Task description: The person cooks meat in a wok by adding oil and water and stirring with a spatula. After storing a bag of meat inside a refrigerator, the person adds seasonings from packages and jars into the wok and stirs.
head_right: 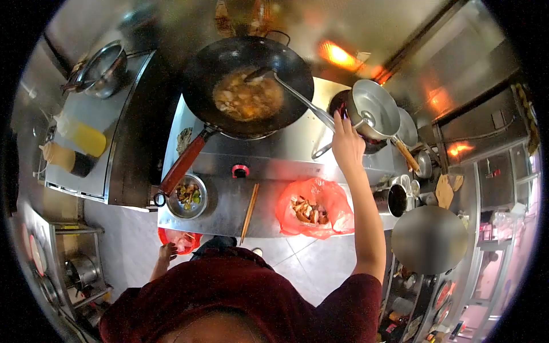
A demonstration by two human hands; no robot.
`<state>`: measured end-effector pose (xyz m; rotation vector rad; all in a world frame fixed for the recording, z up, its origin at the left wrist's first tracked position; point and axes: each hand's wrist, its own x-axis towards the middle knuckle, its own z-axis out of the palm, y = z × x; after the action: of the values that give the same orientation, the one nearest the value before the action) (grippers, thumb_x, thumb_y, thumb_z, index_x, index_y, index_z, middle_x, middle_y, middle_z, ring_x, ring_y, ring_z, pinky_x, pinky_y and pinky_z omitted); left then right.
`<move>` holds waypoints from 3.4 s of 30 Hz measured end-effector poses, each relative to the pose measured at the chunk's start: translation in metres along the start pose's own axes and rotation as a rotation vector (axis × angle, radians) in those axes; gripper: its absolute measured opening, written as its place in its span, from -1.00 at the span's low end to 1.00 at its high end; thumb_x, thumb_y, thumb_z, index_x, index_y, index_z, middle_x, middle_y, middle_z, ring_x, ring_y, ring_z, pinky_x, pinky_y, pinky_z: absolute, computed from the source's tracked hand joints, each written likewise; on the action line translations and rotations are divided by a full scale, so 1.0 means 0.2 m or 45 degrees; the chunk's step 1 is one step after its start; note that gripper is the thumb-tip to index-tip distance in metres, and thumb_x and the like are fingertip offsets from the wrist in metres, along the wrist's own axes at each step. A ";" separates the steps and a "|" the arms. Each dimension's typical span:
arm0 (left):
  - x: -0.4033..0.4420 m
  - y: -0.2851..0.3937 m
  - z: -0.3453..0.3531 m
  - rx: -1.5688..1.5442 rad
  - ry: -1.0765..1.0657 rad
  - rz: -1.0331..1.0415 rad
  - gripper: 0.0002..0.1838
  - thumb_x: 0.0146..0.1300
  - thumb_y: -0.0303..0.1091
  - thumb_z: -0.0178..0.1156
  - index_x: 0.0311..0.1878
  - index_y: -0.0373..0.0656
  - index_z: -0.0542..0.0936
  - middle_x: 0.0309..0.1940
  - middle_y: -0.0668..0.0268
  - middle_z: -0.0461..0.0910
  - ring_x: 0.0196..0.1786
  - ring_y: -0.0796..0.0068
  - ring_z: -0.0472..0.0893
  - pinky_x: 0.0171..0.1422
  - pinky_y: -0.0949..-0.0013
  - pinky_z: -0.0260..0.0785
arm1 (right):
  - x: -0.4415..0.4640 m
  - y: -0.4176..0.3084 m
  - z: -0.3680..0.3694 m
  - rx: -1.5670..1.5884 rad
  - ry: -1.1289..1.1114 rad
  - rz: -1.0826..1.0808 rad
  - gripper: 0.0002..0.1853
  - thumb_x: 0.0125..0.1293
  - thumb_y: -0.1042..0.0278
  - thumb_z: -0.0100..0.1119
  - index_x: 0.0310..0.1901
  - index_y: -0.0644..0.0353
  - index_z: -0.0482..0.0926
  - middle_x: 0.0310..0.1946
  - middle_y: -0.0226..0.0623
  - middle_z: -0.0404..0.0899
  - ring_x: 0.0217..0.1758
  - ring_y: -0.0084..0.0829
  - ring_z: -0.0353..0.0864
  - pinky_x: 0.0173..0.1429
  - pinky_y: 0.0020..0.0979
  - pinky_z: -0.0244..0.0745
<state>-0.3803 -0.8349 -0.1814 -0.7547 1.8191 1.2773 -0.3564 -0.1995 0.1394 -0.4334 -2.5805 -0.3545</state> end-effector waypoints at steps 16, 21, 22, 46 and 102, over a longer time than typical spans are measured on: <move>-0.35 -0.03 0.26 0.518 -0.052 0.403 -0.71 0.17 -0.17 -0.08 -0.39 -0.17 0.52 -0.59 0.36 0.49 -0.56 0.58 0.47 -0.54 0.48 0.28 | -0.93 -0.53 -0.08 0.439 -0.032 0.634 -0.58 0.11 0.35 0.07 0.04 0.21 0.36 -0.27 -0.13 0.42 -0.29 -0.09 0.51 -0.34 -0.17 0.43; -0.53 -0.05 0.16 0.291 0.060 0.333 -0.64 0.20 -0.11 -0.05 -0.18 -0.23 0.51 -0.38 0.27 0.54 -0.43 0.51 0.52 -0.41 0.48 0.34 | -1.12 -0.58 -0.22 0.922 0.349 0.546 -0.73 0.19 0.50 0.05 -0.07 0.37 0.39 -0.41 -0.10 0.46 -0.42 -0.32 0.51 -0.35 -0.36 0.39; -0.57 -0.04 0.15 0.240 0.063 0.319 -0.64 0.19 -0.10 -0.04 -0.19 -0.21 0.51 -0.38 0.29 0.54 -0.42 0.51 0.51 -0.37 0.46 0.35 | -1.22 -0.61 -0.27 0.958 0.169 0.621 -0.76 0.19 0.51 0.04 -0.10 0.37 0.40 -0.45 -0.11 0.46 -0.45 -0.36 0.49 -0.38 -0.38 0.38; 0.06 0.62 0.34 -0.369 -0.082 0.463 -0.75 0.21 -0.32 0.05 -0.14 -0.28 0.36 -0.37 0.22 0.50 -0.33 0.35 0.59 -0.31 0.39 0.48 | -1.54 -0.92 0.50 0.613 -0.459 0.133 -0.63 0.08 0.18 0.14 -0.12 0.20 0.41 -0.23 -0.22 0.42 -0.22 -0.21 0.46 -0.25 -0.28 0.42; -1.38 0.88 1.76 0.220 -1.502 0.883 -0.85 0.25 -0.44 -0.01 -0.13 -0.18 0.33 -0.52 0.45 0.35 -0.46 0.72 0.38 -0.32 0.58 0.30 | -1.32 0.10 0.33 -0.115 -0.915 1.022 -0.70 0.11 0.06 0.08 -0.21 0.06 0.55 -0.34 -0.21 0.59 -0.21 -0.25 0.57 -0.10 -0.14 0.39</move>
<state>-0.2878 -0.4350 0.0705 0.7189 1.1256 1.4557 -0.1584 -0.2232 -0.0474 -1.8184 -2.7281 -0.0097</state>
